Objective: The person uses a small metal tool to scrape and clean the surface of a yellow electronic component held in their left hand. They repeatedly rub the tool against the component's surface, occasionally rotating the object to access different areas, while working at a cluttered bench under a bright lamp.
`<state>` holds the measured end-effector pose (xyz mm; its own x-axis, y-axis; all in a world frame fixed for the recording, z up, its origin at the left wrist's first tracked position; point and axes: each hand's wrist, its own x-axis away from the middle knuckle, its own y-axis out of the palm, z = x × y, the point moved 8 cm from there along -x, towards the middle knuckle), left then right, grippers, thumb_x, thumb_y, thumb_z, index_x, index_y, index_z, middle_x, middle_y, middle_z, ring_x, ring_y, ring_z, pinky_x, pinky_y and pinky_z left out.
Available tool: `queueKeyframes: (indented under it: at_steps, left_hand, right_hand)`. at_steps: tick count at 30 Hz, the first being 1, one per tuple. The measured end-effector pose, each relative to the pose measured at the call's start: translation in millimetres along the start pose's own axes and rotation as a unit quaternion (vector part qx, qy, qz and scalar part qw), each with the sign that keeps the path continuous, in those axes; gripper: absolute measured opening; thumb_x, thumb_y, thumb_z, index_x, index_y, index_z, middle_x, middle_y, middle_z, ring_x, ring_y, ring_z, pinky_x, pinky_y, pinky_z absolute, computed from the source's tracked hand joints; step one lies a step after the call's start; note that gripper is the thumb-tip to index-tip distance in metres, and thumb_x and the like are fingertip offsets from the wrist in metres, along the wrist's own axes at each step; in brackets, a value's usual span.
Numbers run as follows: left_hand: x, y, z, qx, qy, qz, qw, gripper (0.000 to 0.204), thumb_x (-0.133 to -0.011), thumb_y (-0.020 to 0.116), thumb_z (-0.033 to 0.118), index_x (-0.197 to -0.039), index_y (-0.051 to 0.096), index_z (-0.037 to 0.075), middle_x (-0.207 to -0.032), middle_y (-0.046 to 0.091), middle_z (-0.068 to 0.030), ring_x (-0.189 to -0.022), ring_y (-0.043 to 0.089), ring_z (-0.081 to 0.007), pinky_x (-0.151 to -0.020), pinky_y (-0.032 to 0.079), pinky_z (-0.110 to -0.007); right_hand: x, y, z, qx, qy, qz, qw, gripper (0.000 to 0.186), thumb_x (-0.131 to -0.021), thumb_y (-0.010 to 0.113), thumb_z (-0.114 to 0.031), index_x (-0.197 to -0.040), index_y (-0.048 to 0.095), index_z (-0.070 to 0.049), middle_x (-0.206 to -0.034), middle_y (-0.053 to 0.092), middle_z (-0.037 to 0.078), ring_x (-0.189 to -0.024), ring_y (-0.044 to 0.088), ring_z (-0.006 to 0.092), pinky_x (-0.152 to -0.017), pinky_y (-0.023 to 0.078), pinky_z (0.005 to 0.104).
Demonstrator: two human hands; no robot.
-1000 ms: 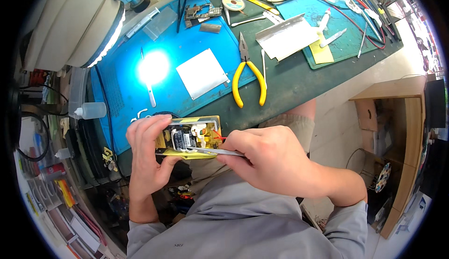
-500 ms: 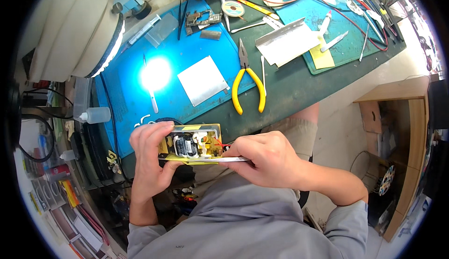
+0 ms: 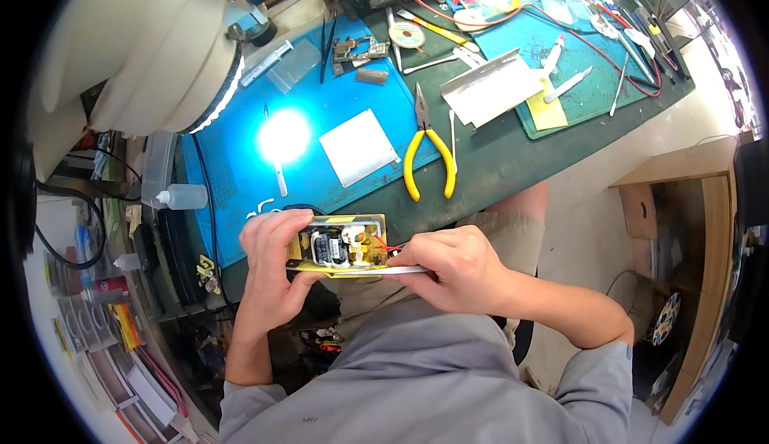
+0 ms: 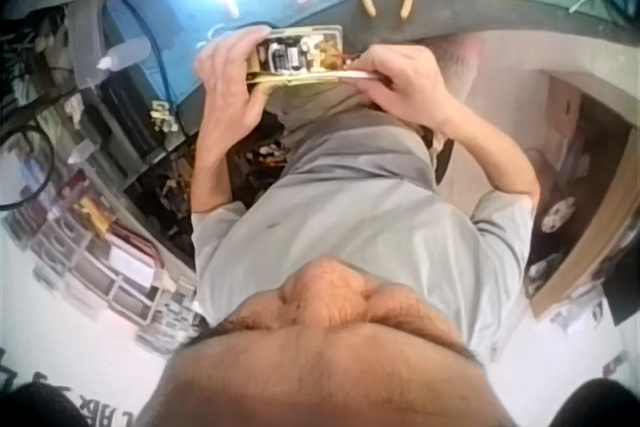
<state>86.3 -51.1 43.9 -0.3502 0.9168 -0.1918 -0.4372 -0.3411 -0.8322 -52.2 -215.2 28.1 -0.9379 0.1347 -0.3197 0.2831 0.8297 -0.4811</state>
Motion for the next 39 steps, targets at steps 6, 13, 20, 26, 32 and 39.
queueKeyframes:
  at_steps: [6, 13, 20, 26, 32, 39]
  left_hand:
    - [0.3, -0.8, -0.8, 0.009, 0.000, 0.001, 1.000, 0.065, -0.086, 0.080, 0.025, -0.141, 0.053, 0.005, -0.142, 0.059, -0.0115, -0.130, 0.048, -0.0339, -0.114, 0.030, -0.048]
    - [0.9, -2.0, -0.1, 0.014, 0.006, 0.011, 1.000, 0.064, -0.085, 0.079, 0.025, -0.141, 0.053, 0.006, -0.141, 0.058, -0.0108, -0.129, 0.048, -0.0329, -0.113, 0.030, -0.048]
    - [1.5, -1.3, 0.6, 0.016, 0.004, 0.010, 1.000, 0.065, -0.084, 0.079, 0.026, -0.141, 0.053, 0.006, -0.139, 0.057, -0.0106, -0.129, 0.048, -0.0326, -0.114, 0.029, -0.048]
    - [0.7, -0.5, -0.3, 0.017, 0.003, 0.008, 1.000, 0.066, -0.083, 0.079, 0.024, -0.140, 0.053, 0.006, -0.139, 0.057, -0.0105, -0.130, 0.048, -0.0321, -0.115, 0.028, -0.049]
    - [1.4, -0.7, -0.2, 0.011, 0.005, 0.009, 1.000, 0.066, -0.083, 0.079, 0.025, -0.140, 0.053, 0.006, -0.140, 0.057, -0.0105, -0.131, 0.047, -0.0323, -0.115, 0.028, -0.049]
    - [1.0, -1.6, 0.7, 0.014, 0.010, 0.013, 1.000, 0.070, -0.081, 0.082, 0.021, -0.142, 0.052, 0.007, -0.140, 0.057, -0.0095, -0.129, 0.048, -0.0326, -0.113, 0.029, -0.050]
  right_hand:
    - [-0.5, 0.1, -1.5, 0.013, -0.022, 0.006, 1.000, 0.014, -0.085, 0.085, -0.009, -0.088, 0.072, -0.004, -0.070, 0.068, 0.005, -0.058, 0.066, 0.0210, -0.050, 0.048, 0.0336]
    - [-1.3, 0.4, -3.1, 0.023, -0.037, 0.002, 0.999, 0.017, -0.080, 0.087, -0.005, -0.086, 0.072, -0.002, -0.073, 0.070, 0.008, -0.057, 0.066, 0.0217, -0.050, 0.047, 0.0323]
    - [0.8, 1.1, -1.7, 0.026, -0.078, 0.006, 0.997, 0.017, -0.080, 0.086, -0.004, -0.091, 0.073, -0.001, -0.071, 0.067, 0.007, -0.057, 0.064, 0.0217, -0.050, 0.048, 0.0339]
    - [2.4, 1.4, 0.4, 0.025, -0.097, 0.016, 0.995, 0.018, -0.078, 0.085, -0.003, -0.089, 0.071, -0.001, -0.071, 0.066, 0.008, -0.056, 0.063, 0.0226, -0.050, 0.047, 0.0341]
    - [4.3, 3.3, 2.4, 0.012, -0.110, 0.028, 0.994, 0.019, -0.076, 0.085, -0.002, -0.089, 0.070, -0.001, -0.071, 0.066, 0.008, -0.057, 0.064, 0.0238, -0.051, 0.048, 0.0349]
    - [-0.3, 1.3, -4.7, 0.076, -0.109, -0.009, 0.991, 0.019, -0.077, 0.083, -0.006, -0.091, 0.071, -0.003, -0.070, 0.065, 0.006, -0.059, 0.065, 0.0240, -0.053, 0.050, 0.0363]
